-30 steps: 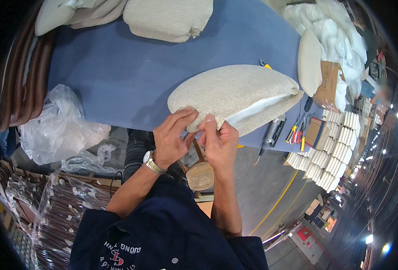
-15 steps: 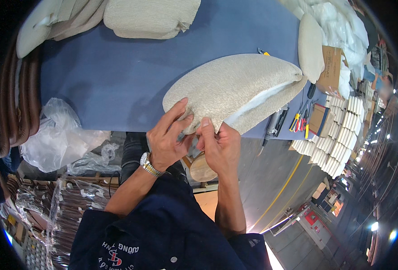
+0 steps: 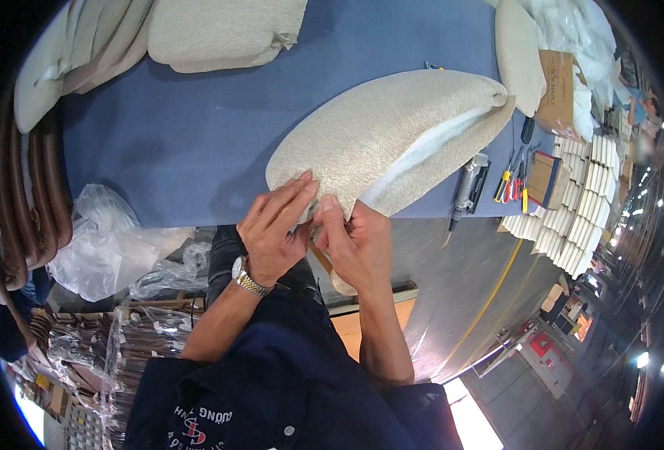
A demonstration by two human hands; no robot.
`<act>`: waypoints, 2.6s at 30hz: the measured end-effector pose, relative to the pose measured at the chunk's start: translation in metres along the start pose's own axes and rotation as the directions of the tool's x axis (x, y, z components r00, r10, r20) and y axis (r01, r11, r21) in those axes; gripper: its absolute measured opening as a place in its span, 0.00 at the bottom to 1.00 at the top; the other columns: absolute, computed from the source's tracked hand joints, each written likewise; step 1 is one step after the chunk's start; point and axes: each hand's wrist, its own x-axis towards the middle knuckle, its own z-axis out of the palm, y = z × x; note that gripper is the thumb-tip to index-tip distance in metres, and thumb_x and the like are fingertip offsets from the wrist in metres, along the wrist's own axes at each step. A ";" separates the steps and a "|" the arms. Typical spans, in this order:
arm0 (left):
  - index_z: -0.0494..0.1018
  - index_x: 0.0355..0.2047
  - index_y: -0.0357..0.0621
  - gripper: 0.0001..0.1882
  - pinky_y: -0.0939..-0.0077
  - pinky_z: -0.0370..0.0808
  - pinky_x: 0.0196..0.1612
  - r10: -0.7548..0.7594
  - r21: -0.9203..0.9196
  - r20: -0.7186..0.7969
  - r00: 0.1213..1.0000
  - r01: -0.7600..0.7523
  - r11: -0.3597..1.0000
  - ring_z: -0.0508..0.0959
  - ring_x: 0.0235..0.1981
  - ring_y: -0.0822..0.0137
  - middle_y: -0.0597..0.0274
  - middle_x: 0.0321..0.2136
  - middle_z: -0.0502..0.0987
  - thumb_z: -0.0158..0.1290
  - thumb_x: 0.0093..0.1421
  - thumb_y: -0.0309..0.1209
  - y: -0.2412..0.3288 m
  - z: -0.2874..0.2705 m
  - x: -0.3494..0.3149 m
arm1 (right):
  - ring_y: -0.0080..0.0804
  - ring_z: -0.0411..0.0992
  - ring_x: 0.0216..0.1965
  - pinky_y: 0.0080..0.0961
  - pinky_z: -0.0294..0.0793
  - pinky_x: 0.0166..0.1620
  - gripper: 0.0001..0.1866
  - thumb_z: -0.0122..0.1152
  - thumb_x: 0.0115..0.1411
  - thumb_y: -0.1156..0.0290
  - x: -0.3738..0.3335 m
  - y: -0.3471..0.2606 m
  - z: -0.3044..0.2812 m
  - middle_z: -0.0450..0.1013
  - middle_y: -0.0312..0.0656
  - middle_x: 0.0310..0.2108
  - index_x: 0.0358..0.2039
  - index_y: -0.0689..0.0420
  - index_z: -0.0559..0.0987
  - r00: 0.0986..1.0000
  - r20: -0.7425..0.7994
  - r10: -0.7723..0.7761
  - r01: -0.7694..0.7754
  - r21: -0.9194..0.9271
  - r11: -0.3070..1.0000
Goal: The person wraps fabric around a foam seat cushion, folds and tucks the edges, and secures the fabric using a pneumatic staple gun. They trim excess fabric with a utility knife and smooth the surface repeatedly to ensure a tight fit.
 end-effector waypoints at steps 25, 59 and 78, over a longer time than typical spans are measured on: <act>0.83 0.49 0.42 0.30 0.70 0.81 0.49 -0.151 -0.140 0.055 0.987 0.157 0.978 0.85 0.45 0.58 0.56 0.49 0.85 0.64 0.40 0.15 -0.028 -0.026 0.017 | 0.32 0.79 0.23 0.29 0.73 0.30 0.12 0.62 0.69 0.68 0.012 0.016 0.053 0.78 0.48 0.21 0.32 0.65 0.82 0.986 -0.131 -0.104 0.083 -0.156 0.984; 0.60 0.73 0.42 0.47 0.43 0.50 0.74 -0.458 -0.414 0.385 0.802 0.593 0.690 0.47 0.76 0.33 0.33 0.74 0.52 0.67 0.59 0.49 -0.033 -0.027 0.026 | 0.20 0.72 0.38 0.21 0.72 0.41 0.11 0.54 0.74 0.72 0.011 0.062 0.060 0.79 0.36 0.37 0.44 0.66 0.81 0.993 -0.031 -0.117 0.121 0.249 0.961; 0.57 0.73 0.33 0.42 0.53 0.55 0.74 -0.418 -0.495 0.313 0.853 0.522 0.695 0.59 0.74 0.43 0.37 0.70 0.62 0.63 0.63 0.33 -0.030 -0.022 0.018 | 0.34 0.75 0.31 0.29 0.71 0.38 0.12 0.57 0.69 0.72 0.016 0.053 0.030 0.79 0.43 0.30 0.46 0.66 0.81 0.941 0.216 -0.259 0.262 0.014 0.965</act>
